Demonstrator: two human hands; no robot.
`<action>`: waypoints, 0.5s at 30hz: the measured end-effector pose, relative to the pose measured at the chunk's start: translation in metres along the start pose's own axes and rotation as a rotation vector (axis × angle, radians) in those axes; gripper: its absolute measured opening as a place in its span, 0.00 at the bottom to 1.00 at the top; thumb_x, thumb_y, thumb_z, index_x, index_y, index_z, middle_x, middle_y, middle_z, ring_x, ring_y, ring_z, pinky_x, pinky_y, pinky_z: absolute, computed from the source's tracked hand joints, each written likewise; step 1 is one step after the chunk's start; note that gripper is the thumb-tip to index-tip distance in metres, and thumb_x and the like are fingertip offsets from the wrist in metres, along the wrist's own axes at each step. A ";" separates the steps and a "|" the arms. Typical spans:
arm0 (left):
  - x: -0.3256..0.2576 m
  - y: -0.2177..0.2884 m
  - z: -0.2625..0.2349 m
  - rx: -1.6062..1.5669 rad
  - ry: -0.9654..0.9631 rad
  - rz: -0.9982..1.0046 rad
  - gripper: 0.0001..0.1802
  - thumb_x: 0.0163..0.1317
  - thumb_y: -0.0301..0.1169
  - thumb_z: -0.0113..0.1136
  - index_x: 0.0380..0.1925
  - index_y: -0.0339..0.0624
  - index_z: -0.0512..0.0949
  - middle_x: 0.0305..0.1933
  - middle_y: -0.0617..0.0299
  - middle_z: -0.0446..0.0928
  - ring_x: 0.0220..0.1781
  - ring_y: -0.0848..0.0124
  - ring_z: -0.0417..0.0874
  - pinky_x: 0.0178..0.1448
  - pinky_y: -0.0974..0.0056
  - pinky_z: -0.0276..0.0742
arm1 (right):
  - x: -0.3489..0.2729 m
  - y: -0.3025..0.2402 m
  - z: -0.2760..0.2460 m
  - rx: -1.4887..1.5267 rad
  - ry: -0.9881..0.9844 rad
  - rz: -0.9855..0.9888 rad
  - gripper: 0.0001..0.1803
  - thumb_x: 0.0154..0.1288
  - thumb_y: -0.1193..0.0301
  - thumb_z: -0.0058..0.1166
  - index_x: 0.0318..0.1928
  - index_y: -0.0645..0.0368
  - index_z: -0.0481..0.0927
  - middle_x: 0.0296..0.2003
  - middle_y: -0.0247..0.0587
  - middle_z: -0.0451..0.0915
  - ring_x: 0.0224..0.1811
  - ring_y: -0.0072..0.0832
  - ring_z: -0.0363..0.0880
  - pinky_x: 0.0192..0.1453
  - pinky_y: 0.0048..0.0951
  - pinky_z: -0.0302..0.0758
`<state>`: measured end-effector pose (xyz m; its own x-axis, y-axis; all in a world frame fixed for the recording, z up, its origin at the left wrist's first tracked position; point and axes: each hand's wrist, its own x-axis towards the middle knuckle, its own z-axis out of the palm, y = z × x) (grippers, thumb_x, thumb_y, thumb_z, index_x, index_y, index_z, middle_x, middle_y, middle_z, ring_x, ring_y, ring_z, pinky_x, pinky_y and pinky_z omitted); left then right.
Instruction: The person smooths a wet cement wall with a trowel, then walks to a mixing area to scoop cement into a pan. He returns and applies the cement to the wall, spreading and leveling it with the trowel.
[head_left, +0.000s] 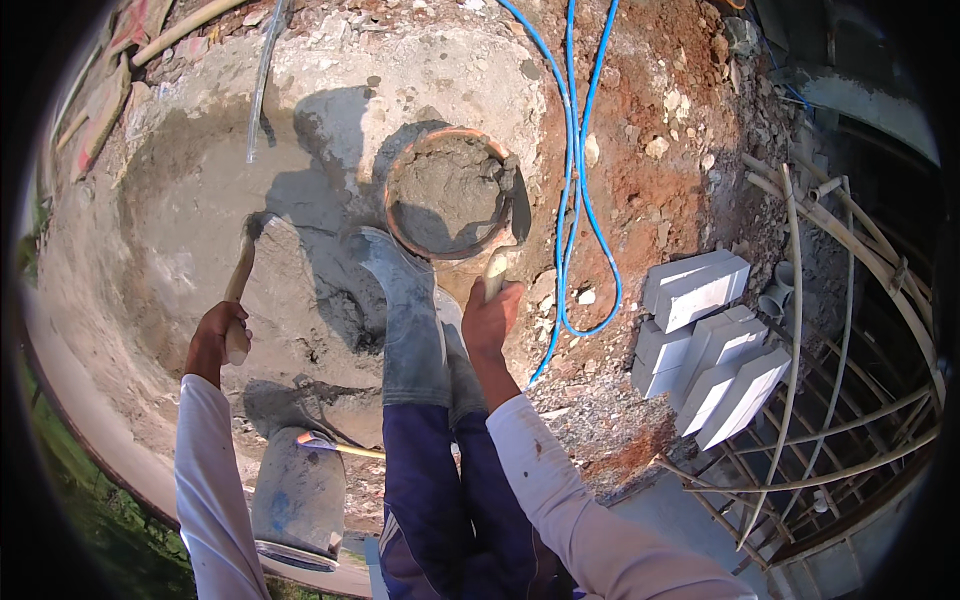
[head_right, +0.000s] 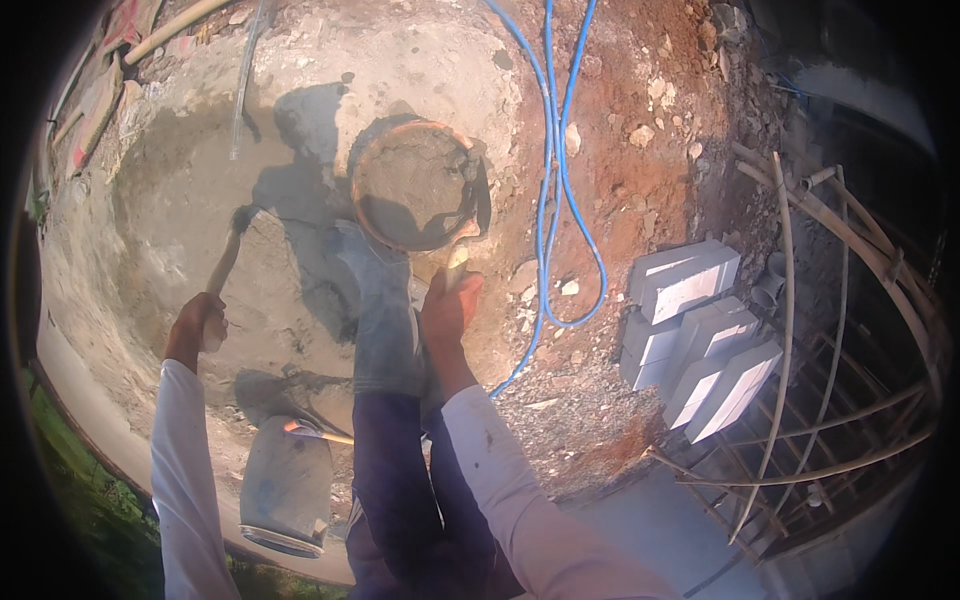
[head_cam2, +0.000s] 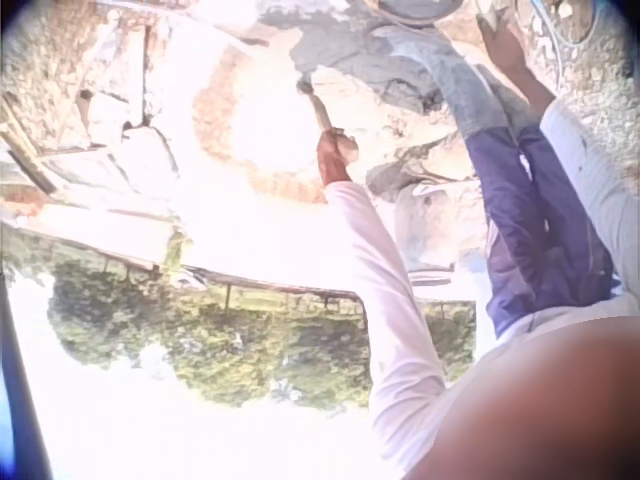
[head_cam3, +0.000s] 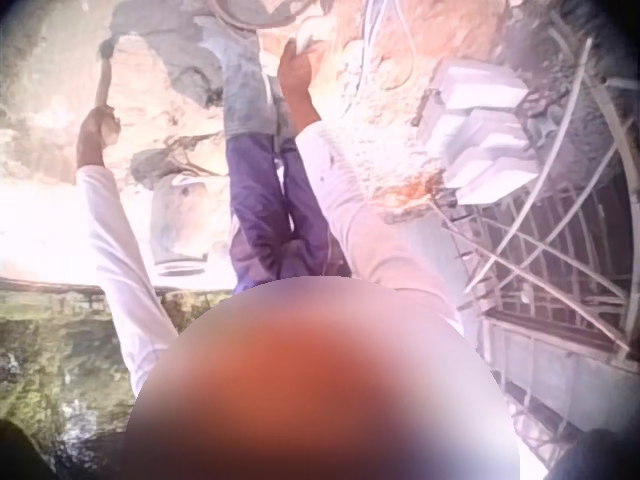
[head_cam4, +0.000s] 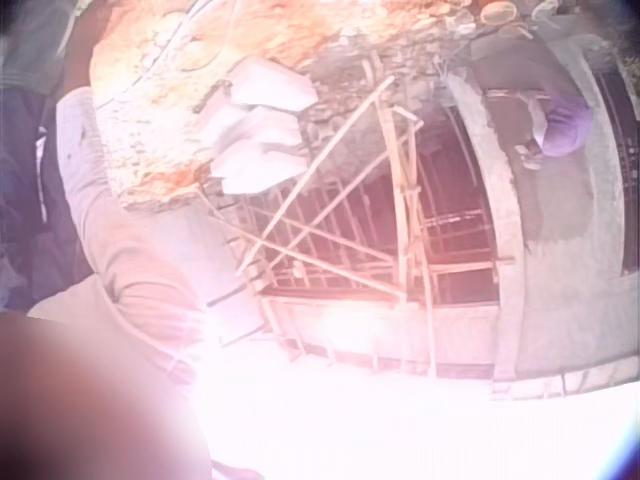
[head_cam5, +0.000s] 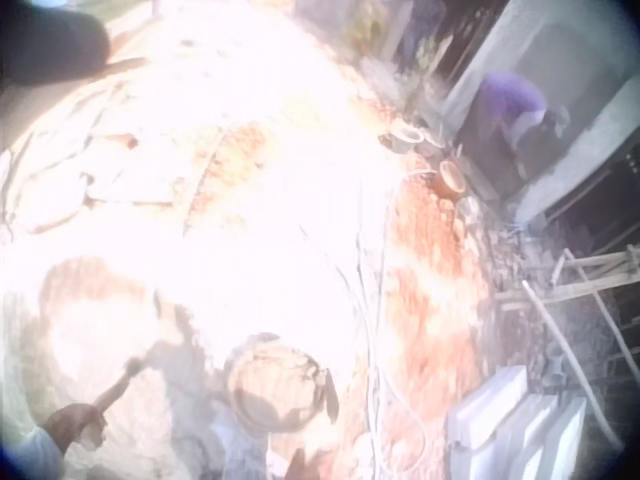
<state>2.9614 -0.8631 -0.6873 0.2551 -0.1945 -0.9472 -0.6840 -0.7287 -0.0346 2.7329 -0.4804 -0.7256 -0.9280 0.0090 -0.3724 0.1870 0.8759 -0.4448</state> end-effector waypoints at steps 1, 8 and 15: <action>-0.002 0.008 0.009 0.006 0.033 0.020 0.13 0.53 0.30 0.63 0.38 0.40 0.73 0.27 0.59 0.72 0.22 0.64 0.77 0.23 0.57 0.76 | -0.012 -0.005 -0.002 -0.020 -0.050 -0.036 0.21 0.70 0.62 0.60 0.48 0.67 0.69 0.37 0.60 0.77 0.39 0.56 0.79 0.48 0.51 0.75; -0.005 0.056 0.081 -0.035 0.058 0.048 0.15 0.54 0.27 0.62 0.41 0.37 0.73 0.34 0.54 0.71 0.27 0.60 0.78 0.28 0.57 0.77 | -0.037 -0.007 -0.029 0.639 -0.165 0.459 0.19 0.75 0.61 0.56 0.51 0.63 0.69 0.38 0.46 0.79 0.37 0.34 0.82 0.36 0.44 0.77; 0.026 0.040 0.132 0.098 0.026 0.043 0.34 0.56 0.25 0.56 0.62 0.28 0.58 0.44 0.41 0.71 0.30 0.51 0.82 0.31 0.48 0.83 | 0.001 0.016 -0.073 1.258 -0.339 1.025 0.19 0.79 0.55 0.48 0.58 0.54 0.72 0.39 0.38 0.78 0.28 0.23 0.74 0.25 0.28 0.70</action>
<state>2.8509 -0.8109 -0.7557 0.2410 -0.2421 -0.9398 -0.7580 -0.6517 -0.0265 2.7111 -0.4316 -0.6739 -0.1864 0.0521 -0.9811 0.9199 -0.3415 -0.1929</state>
